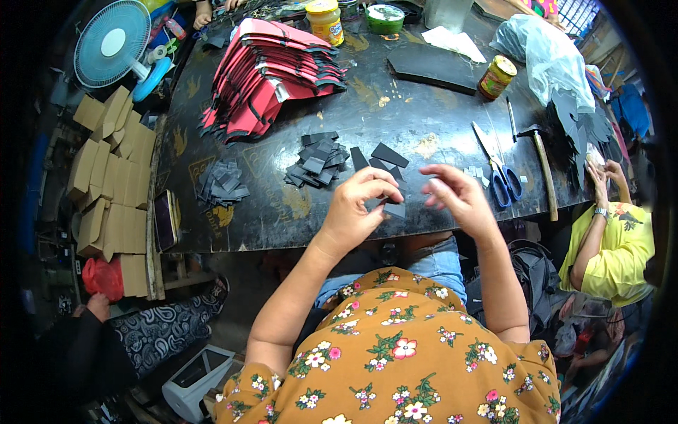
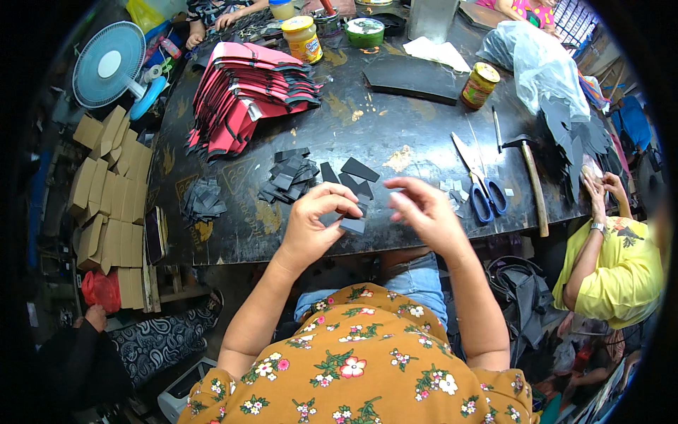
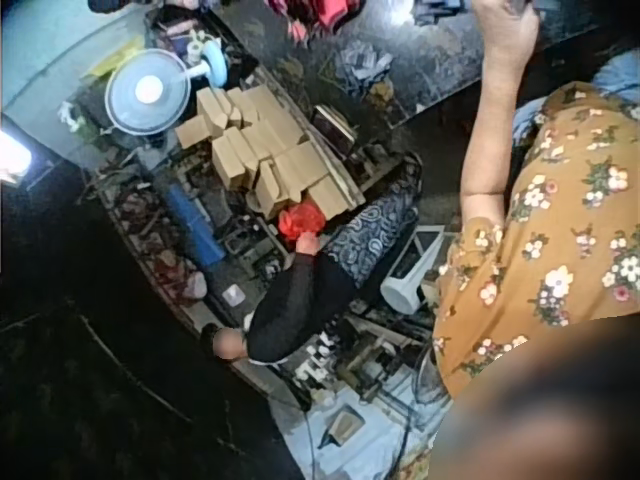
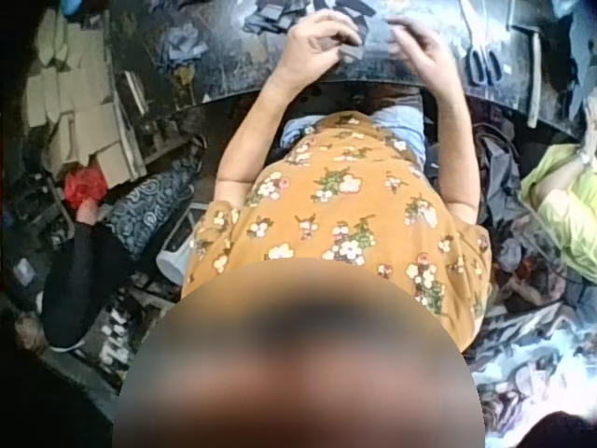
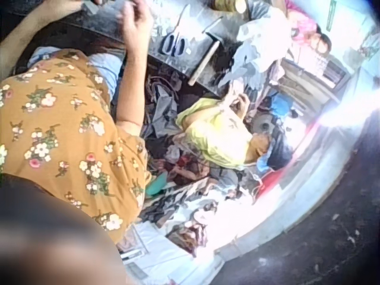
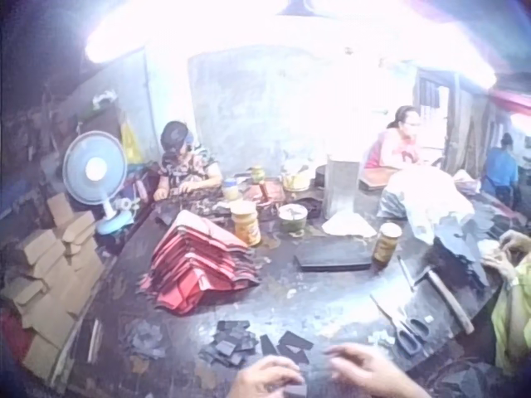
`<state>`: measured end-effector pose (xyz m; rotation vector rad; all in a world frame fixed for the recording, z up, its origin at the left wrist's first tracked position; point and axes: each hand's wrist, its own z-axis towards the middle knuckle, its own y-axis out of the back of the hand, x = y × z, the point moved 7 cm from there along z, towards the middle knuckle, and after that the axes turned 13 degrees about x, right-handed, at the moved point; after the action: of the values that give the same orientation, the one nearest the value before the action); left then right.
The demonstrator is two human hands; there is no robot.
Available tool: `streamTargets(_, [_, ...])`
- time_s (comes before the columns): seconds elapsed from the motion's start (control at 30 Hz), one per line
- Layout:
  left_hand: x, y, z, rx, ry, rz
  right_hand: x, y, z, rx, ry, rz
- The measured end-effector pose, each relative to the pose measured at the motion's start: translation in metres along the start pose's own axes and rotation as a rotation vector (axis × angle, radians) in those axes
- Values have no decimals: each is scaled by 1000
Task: The person handles small black fabric pieces, folding and arranging them on the table. They open a small jar and use a stick to apply adhesive, then attach the black pieces to pink mask-shaped fabric pieces. The person continues attaching and arranging the mask pieces on the table.
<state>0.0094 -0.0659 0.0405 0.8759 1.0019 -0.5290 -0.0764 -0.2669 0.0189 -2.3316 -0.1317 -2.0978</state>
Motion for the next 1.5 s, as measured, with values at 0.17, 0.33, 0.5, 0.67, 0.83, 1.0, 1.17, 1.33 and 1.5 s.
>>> streamTargets(0.17, [10,-16,-4,-122,60,-268,-1,-21,13,55,56,204])
streamTargets(0.33, [42,-40,-12,42,402,-657,4,-20,13,-3,79,141])
streamTargets(0.5, [40,-37,-6,-122,323,-333,37,-31,3,-151,326,-702])
streamTargets(0.67, [36,-44,-9,-107,364,-243,38,-39,1,-81,317,-913])
streamTargets(0.83, [34,-46,-5,-85,319,-234,30,-36,0,-112,348,-904])
streamTargets(1.0, [32,-49,-4,35,340,-101,18,-27,0,-172,309,-833])
streamTargets(1.17, [20,12,-7,-196,229,45,19,25,-8,-378,191,-812])
streamTargets(1.33, [41,102,-22,-477,349,367,9,77,-20,-393,-101,-1028])
streamTargets(1.5, [61,103,-26,-453,406,511,16,66,-10,-361,-53,-1096])
